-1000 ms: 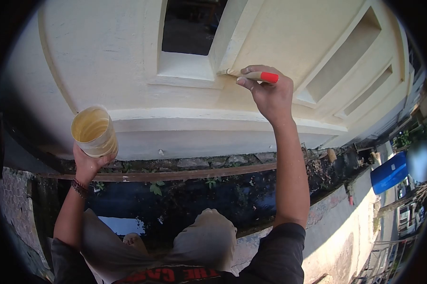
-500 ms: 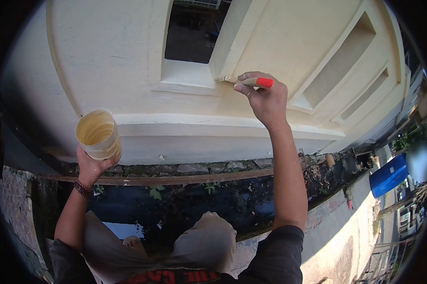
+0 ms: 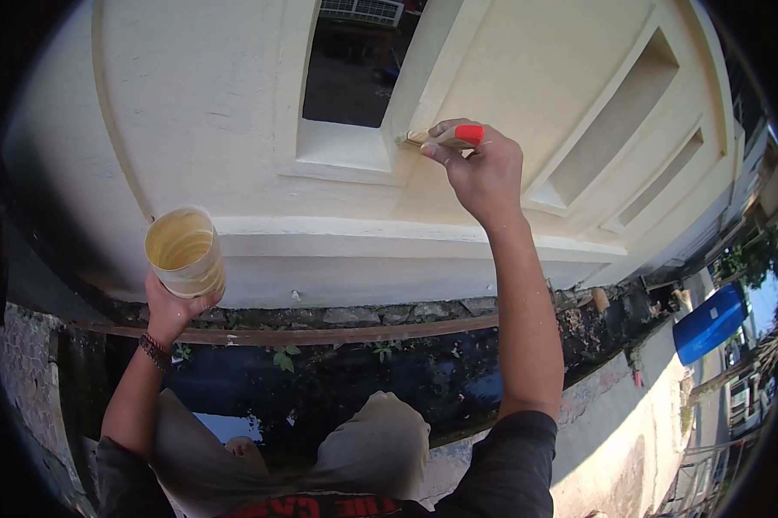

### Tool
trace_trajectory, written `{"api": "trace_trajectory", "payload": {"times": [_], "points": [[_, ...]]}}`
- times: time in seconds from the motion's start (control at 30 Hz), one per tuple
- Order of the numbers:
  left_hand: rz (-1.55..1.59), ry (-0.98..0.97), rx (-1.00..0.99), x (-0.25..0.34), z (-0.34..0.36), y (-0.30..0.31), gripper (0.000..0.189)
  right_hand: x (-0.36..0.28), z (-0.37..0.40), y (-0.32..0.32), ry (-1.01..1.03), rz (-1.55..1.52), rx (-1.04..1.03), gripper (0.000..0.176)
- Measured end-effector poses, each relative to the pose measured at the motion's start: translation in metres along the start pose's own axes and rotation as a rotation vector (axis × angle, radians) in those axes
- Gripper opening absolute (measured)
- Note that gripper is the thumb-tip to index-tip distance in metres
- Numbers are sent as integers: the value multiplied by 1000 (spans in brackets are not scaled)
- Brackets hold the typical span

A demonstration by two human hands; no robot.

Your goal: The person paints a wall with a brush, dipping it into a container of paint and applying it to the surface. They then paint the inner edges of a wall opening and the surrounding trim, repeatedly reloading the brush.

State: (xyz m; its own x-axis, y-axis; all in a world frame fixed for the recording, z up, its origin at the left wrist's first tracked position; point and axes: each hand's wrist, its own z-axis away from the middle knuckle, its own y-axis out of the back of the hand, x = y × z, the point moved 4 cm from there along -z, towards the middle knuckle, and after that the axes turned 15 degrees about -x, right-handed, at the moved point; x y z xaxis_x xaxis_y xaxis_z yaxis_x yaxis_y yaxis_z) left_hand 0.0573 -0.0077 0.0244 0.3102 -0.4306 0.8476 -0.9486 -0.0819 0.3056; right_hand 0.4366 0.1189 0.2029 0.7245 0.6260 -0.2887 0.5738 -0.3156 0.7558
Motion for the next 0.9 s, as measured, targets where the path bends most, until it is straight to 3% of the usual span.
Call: {"api": "trace_trajectory", "payload": {"times": [0.03, 0.1, 0.23, 0.4, 0.47, 0.57, 0.9], "points": [[-18, 1, 6, 0, 0, 0, 88, 3, -8, 1, -1, 0, 3, 18], [-36, 2, 9, 0, 1, 0, 88, 4, -21, 10, 114, -157, 207, 16], [-8, -16, -1, 1, 0, -1, 88, -6, -28, 32, 211, -132, 391, 16], [-15, -23, 5, 0, 1, 1, 88, -28, 6, 36, 207, -103, 390, 16], [27, -19, 11, 1, 1, 2, 88, -27, 10, 17, 66, -181, 98, 18], [11, -30, 10, 0, 0, 2, 88, -9, -5, 4, 91, -61, 59, 19], [67, -11, 26, -1, -3, 3, 87, -26, -71, 89, 157, -120, 244, 21]]}}
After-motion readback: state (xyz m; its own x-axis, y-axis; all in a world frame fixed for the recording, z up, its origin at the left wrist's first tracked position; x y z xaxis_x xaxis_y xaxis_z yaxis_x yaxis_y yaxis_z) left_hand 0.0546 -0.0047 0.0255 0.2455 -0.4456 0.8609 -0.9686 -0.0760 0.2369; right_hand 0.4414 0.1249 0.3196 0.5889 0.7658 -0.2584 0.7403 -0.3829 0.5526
